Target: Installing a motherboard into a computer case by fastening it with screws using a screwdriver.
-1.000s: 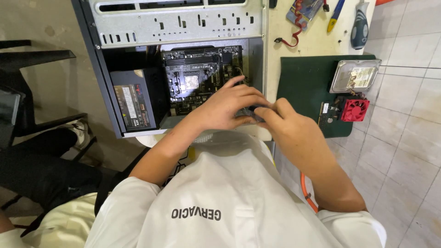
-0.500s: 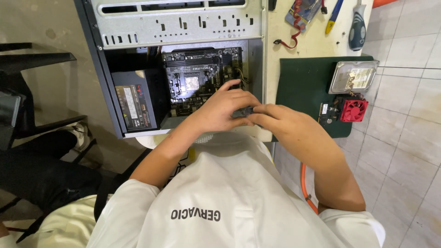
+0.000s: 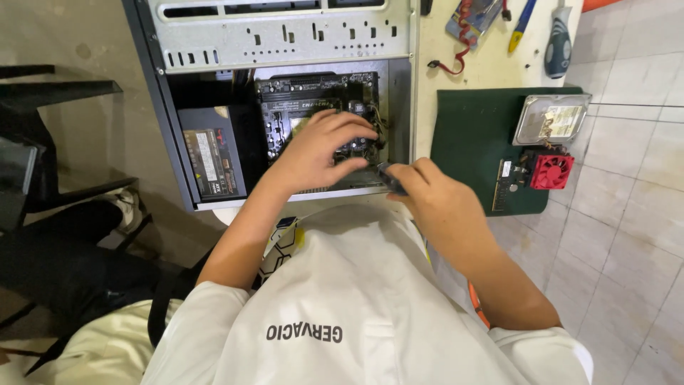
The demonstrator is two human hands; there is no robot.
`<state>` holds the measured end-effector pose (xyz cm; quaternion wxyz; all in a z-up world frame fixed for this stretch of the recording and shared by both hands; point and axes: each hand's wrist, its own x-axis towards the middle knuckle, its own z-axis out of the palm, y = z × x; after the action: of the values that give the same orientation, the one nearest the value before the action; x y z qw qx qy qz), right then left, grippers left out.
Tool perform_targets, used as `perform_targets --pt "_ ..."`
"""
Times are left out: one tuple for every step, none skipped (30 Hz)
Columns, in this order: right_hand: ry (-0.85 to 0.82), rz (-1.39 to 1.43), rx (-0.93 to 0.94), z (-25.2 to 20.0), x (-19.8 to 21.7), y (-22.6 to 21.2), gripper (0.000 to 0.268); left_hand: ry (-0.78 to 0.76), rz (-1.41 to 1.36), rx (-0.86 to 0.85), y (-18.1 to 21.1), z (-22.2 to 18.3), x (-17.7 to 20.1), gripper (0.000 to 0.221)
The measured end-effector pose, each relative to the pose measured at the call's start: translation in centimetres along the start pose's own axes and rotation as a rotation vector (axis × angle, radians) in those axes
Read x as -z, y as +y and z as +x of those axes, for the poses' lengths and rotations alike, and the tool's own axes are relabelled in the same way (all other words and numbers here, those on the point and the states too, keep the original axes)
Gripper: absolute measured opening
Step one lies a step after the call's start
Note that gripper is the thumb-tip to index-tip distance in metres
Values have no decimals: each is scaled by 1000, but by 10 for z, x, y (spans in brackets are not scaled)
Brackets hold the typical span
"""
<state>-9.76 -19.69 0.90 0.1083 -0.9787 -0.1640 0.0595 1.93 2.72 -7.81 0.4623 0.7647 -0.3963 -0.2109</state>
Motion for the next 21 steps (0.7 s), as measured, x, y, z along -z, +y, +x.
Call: perform_targets --pt "17 7 -16 -1 -3 -3 36 13 37 27 -2 -2 2 42" --pt "23 2 -13 1 -2 -3 36 17 42 22 -5 -6 1 42" --pt "39 0 13 3 -1 -4 36 32 91 44 -9 -9 0 40" --pt "51 1 36 4 -1 -4 37 44 136 68 -13 -13 -2 39" --pt "52 0 37 5 11 -1 37 45 137 67 -14 -14 0 39" --pt "18 68 26 4 23 0 34 45 151 94 -15 -17 1 37" --pt "-16 135 14 3 34 3 32 44 165 122 -17 -19 2 36" --pt "-20 139 13 -5 41 10 32 40 162 126 -20 -22 2 36" --pt "-6 205 -20 -13 49 17 32 32 181 163 -23 -24 3 36" --pt "9 270 -55 -21 56 24 34 23 199 200 -26 -26 2 36" --pt "5 273 -58 -32 73 31 34 19 196 202 -29 -25 4 36" --pt "22 378 -114 -43 91 39 37 -73 226 258 -32 -23 5 40" --pt "38 484 -171 -53 108 48 41 -166 255 312 -35 -22 7 45" --pt "34 489 -172 -79 100 68 41 -169 252 318 -41 -18 9 45" --pt "236 539 -219 -104 92 88 31 -274 295 412 -46 -13 12 49" --pt "441 587 -273 -130 86 109 34 -378 338 503 -52 -7 14 54" --pt "438 589 -275 -155 63 137 34 -381 335 504 -56 2 20 54" --pt "575 854 -470 -180 41 166 53 -452 342 624 -60 10 25 58" --pt "709 1118 -670 -205 18 195 73 -522 349 744 -63 18 30 63" --pt "702 1119 -673 -198 11 201 73 -525 344 748 -79 22 26 63" --pt "851 1226 -716 -192 3 206 61 -511 447 766 -94 25 22 67"
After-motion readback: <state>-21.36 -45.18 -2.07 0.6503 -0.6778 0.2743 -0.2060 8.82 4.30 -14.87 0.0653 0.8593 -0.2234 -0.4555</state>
